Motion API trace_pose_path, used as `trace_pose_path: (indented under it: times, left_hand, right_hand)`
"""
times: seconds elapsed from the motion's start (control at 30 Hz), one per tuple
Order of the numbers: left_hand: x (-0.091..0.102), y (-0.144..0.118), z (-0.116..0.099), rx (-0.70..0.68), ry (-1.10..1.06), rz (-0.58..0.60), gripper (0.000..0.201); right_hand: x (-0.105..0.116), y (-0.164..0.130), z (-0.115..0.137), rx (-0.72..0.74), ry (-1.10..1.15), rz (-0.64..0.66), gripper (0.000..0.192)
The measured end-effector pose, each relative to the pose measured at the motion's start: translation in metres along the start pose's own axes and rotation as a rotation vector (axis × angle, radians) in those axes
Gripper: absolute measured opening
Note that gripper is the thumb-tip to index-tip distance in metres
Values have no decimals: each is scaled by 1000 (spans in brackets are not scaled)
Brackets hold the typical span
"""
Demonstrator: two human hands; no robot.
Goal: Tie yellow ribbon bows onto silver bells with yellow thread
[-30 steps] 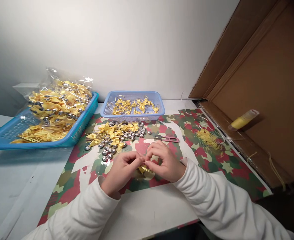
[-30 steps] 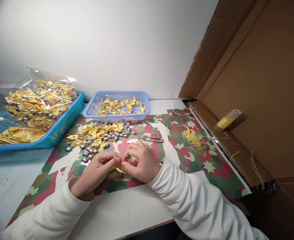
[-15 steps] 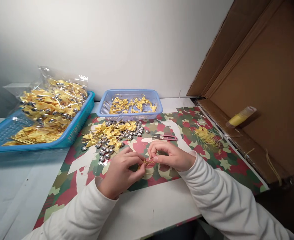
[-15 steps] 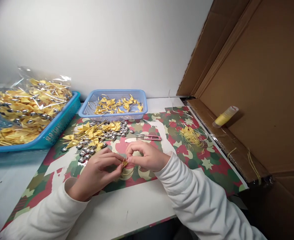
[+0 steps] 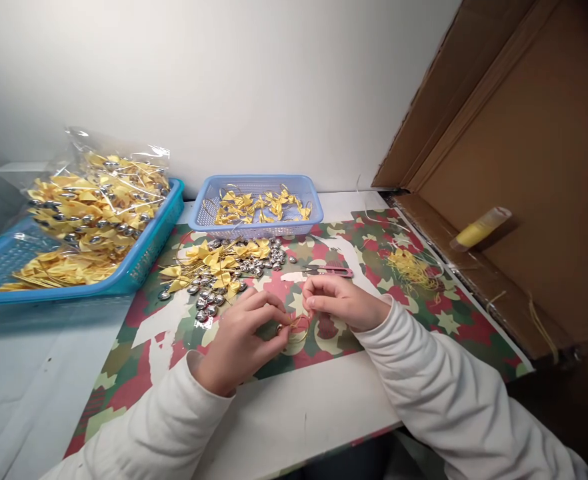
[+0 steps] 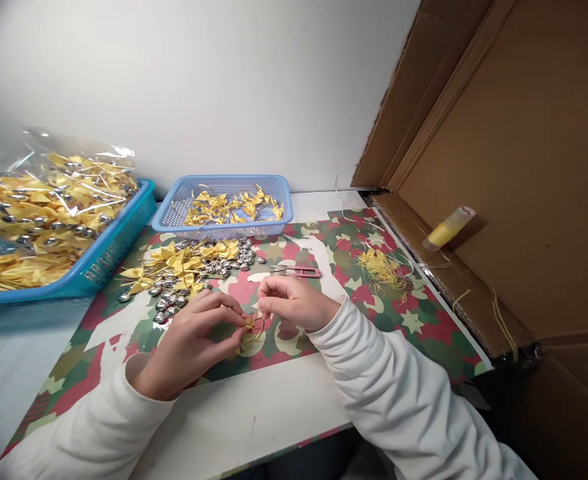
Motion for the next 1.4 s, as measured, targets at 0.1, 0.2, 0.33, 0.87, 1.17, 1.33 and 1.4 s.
trace_pose_path:
  times: [0.1,0.2,0.33,0.87,1.17,1.33,1.4]
  left_hand:
    - [-1,0,5,83,-12,35,11]
    - [-4,-1,11,155,-41,88,17]
    - [-10,-4,18,234,-41,170,22]
    - [-14,-1,12,183,-174,186,12]
    - [-15,0,10,193,-167,229,16]
    - [-14,0,8,145,-92,253,18]
    - [-14,0,7,126,-53,263,19]
  right_hand:
    - [1,0,-1,-10,-18,-2,24]
    - [1,0,-2,-23,-33,-1,24]
    - [2,0,0,-14,-62,-1,22]
    - [3,2,0,20,-79,-68,23]
    - [3,3,0,6,-62,-60,24]
    - [4,2,3,17,-41,-89,23]
    - [5,1,5,29,-25,-108,21]
Point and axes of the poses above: each hand's wrist, its own y-axis towards the middle knuckle, its own x-axis out of the back of the hand, z = x × y, the point moved 7 cm from there along y, towards the middle knuckle, and after that the axes turned 6 degrees about -x, right-handed, at the moved point
